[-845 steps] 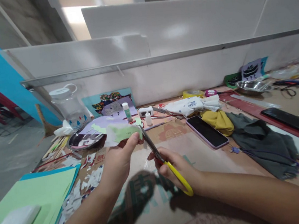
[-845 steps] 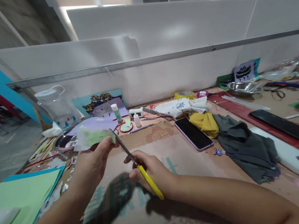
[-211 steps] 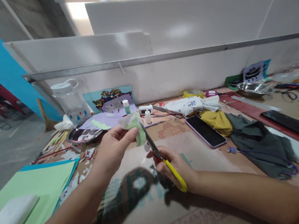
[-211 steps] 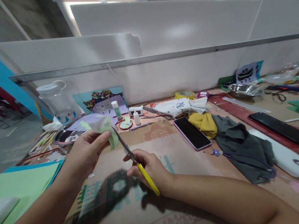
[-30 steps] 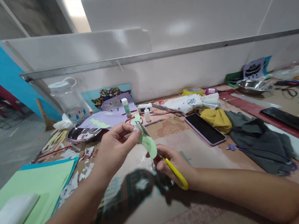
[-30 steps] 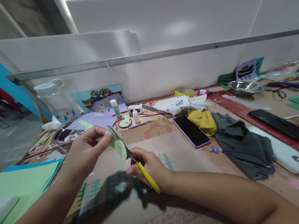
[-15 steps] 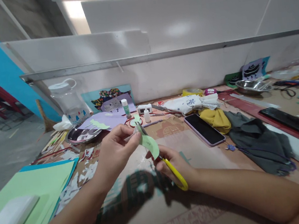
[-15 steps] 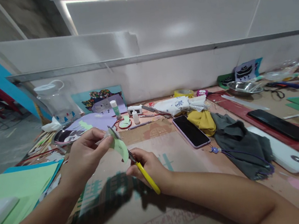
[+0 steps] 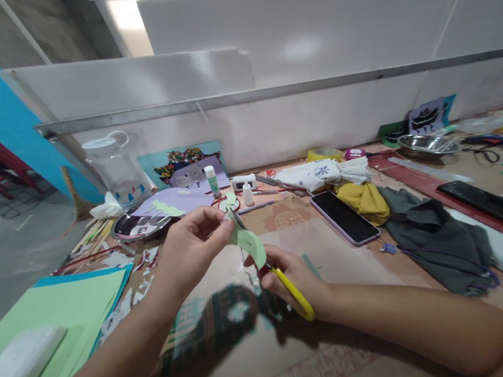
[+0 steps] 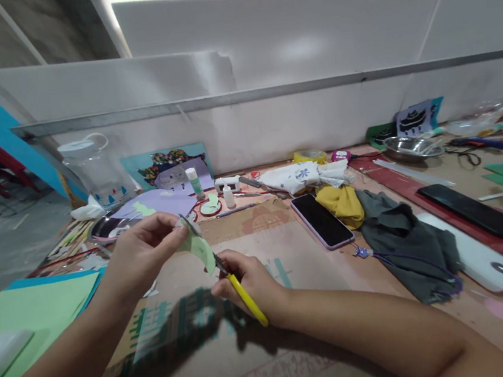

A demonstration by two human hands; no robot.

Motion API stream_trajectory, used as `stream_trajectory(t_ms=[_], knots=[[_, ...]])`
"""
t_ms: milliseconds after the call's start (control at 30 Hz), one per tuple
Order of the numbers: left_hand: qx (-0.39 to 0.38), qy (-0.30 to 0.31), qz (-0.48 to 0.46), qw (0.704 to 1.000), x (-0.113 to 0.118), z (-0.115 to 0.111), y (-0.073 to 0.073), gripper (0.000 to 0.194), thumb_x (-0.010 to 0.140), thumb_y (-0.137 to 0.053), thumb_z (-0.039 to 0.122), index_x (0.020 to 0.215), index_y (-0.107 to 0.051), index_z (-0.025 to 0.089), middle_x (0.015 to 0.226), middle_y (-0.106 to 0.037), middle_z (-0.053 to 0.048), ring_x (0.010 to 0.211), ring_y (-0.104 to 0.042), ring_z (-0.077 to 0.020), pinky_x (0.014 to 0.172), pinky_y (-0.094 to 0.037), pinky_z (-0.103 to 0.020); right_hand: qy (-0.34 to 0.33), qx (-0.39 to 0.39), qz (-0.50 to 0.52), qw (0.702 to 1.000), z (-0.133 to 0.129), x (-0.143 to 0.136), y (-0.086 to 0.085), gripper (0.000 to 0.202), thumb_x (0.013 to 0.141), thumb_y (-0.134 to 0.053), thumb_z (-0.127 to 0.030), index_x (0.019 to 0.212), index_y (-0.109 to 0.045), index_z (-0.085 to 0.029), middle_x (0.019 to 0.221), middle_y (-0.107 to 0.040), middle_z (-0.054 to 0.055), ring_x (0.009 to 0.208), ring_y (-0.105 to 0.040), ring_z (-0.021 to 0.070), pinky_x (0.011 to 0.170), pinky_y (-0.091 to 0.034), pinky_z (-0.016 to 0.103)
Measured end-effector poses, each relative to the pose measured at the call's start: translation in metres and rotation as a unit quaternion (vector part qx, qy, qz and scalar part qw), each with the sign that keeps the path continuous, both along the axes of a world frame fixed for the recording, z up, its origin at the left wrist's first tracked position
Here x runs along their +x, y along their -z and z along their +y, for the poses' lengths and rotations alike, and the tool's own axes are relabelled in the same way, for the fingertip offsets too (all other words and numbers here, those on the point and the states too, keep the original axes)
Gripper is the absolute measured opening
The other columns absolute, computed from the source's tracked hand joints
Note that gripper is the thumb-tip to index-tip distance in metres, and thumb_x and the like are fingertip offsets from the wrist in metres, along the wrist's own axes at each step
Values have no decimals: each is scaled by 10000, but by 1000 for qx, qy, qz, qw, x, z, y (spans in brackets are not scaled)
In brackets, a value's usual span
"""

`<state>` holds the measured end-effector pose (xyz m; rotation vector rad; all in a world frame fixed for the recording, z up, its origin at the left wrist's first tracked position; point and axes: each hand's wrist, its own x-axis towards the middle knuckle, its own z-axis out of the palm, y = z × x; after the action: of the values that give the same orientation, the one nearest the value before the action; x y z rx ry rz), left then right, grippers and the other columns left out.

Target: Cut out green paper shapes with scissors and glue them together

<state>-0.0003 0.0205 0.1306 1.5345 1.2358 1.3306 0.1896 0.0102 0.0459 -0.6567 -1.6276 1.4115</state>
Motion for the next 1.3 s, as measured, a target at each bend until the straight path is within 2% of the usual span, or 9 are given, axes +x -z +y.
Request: stream_trajectory(t_ms=[133,367,633,1067,1300], knots=[[15,-16,9,1000,1,-2,-1,190,734,-775,313,729,-625,197,669,-631,28,565,-560,-107,535,-453,-212,-8,24,-33,999,-2,2,-4,691,795,-561,-851,973,-591,-184,764,-486,-21,633,-387,114,573,-323,256],[37,-22,16,999,1,-2,3,185,722,-772,289,721,-606,208,714,-658,22,605,-582,-119,572,-478,-223,-8,43,-52,998,-3,4,-8,696,818,-507,-861,997,-582,-193,767,-471,-26,639,-388,120,589,-336,263],[60,-26,29,997,5,-4,4,162,744,-753,279,709,-614,202,716,-652,20,628,-593,-118,583,-484,-216,-3,29,-42,999,-1,4,-9,670,812,-573,-826,985,-594,-179,795,-512,-11,686,-442,130,616,-372,257],[50,-28,22,998,8,-6,9,158,792,-738,306,737,-620,217,718,-654,25,635,-596,-125,584,-484,-218,-1,-19,-2,1000,1,1,-2,620,778,-667,-773,957,-604,-182,694,-450,-50,570,-350,91,518,-300,238],[45,-22,12,999,9,-5,7,157,789,-741,288,731,-613,215,711,-648,32,592,-568,-110,542,-453,-210,2,-8,6,1000,2,-1,-4,613,758,-687,-773,887,-589,-182,701,-477,-42,599,-372,100,566,-350,247]])
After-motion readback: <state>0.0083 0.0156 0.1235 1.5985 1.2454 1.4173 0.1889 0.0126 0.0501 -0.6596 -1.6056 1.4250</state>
